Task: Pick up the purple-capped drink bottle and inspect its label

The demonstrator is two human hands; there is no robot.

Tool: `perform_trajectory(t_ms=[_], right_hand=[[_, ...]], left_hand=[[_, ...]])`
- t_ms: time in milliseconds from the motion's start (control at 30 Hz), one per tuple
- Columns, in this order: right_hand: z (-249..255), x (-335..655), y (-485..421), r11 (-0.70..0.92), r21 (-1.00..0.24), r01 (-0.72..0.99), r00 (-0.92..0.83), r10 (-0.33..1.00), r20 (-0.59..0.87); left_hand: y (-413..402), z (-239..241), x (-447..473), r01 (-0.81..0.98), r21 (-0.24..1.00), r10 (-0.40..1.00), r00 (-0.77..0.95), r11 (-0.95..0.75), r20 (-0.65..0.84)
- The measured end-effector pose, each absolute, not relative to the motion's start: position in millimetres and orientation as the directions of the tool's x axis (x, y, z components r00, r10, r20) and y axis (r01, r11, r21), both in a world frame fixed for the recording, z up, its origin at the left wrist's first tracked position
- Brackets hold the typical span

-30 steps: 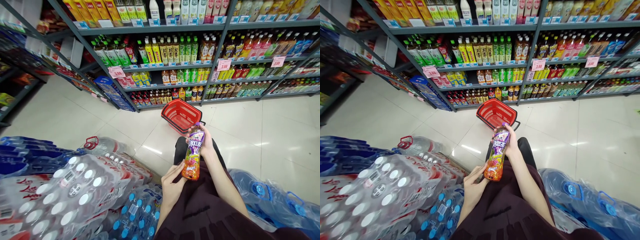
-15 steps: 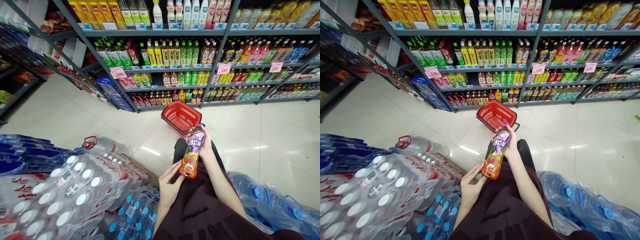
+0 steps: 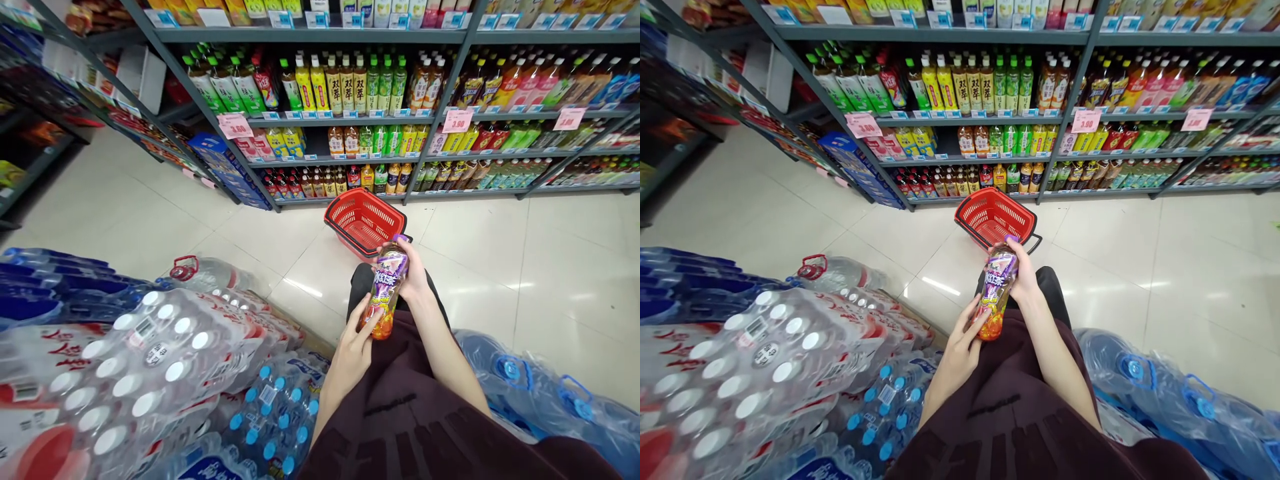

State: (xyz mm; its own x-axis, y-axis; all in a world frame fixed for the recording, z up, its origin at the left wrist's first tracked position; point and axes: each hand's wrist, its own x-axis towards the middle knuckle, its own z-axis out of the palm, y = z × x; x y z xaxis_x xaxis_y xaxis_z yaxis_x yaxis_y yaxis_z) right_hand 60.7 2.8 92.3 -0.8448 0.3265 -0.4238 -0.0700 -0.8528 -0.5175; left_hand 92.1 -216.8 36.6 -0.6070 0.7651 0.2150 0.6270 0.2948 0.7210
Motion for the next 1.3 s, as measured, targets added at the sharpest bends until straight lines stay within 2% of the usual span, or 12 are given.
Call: perform_trajectory(t_ms=[133, 267, 333, 433, 500, 567, 733, 967, 1167, 1300], right_hand=[[91, 63, 1, -0.815, -0.58, 0.019, -0.875, 0.268, -0.404], [88, 67, 6, -0.787, -0.614, 0.06, -0.925, 0.188, -0.331], [86, 68, 9, -0.803, -0.594, 0.053, -0.952, 0.14, -0.273], [84, 70, 11, -0.863, -0.504, 0.019, -0.972, 0.102, -0.211], [82, 71, 10, -0.898, -0.44, -0.021, -0.976, 0.114, -0.185], [81, 71, 8, -0.91, -0.41, -0.066, -0.978, 0.141, -0.156], [83, 70, 7, -0.9, -0.425, -0.095, -0.971, 0.178, -0.161], [94, 68, 8, -0.89, -0.456, 0.019, -0.918, 0.166, -0.361], [98, 69, 8, -0.884, -0.468, 0.013, -0.922, 0.171, -0.348], [101, 71, 9, -0.876, -0.481, 0.015, -0.924, 0.171, -0.341]], left_hand=[[-216, 36, 94, 0.595, 0.73, 0.803, -0.586, 0.336, 0.108], [-216, 35, 96, 0.482, 0.819, 0.801, -0.597, 0.312, 0.046], [-217, 35, 97, 0.361, 0.887, 0.789, -0.614, 0.287, -0.006], [-219, 41, 99, 0.049, 0.975, 0.808, -0.57, 0.216, -0.15], [-220, 49, 100, -0.134, 0.973, 0.836, -0.498, 0.188, -0.23], [-220, 57, 100, -0.203, 0.962, 0.852, -0.456, 0.183, -0.258], [-217, 61, 100, -0.193, 0.962, 0.842, -0.472, 0.192, -0.263], [-214, 50, 100, -0.125, 0.962, 0.801, -0.534, 0.241, -0.27], [-214, 48, 99, -0.136, 0.96, 0.812, -0.513, 0.245, -0.28], [-214, 45, 99, -0.08, 0.962, 0.808, -0.527, 0.263, -0.265]])
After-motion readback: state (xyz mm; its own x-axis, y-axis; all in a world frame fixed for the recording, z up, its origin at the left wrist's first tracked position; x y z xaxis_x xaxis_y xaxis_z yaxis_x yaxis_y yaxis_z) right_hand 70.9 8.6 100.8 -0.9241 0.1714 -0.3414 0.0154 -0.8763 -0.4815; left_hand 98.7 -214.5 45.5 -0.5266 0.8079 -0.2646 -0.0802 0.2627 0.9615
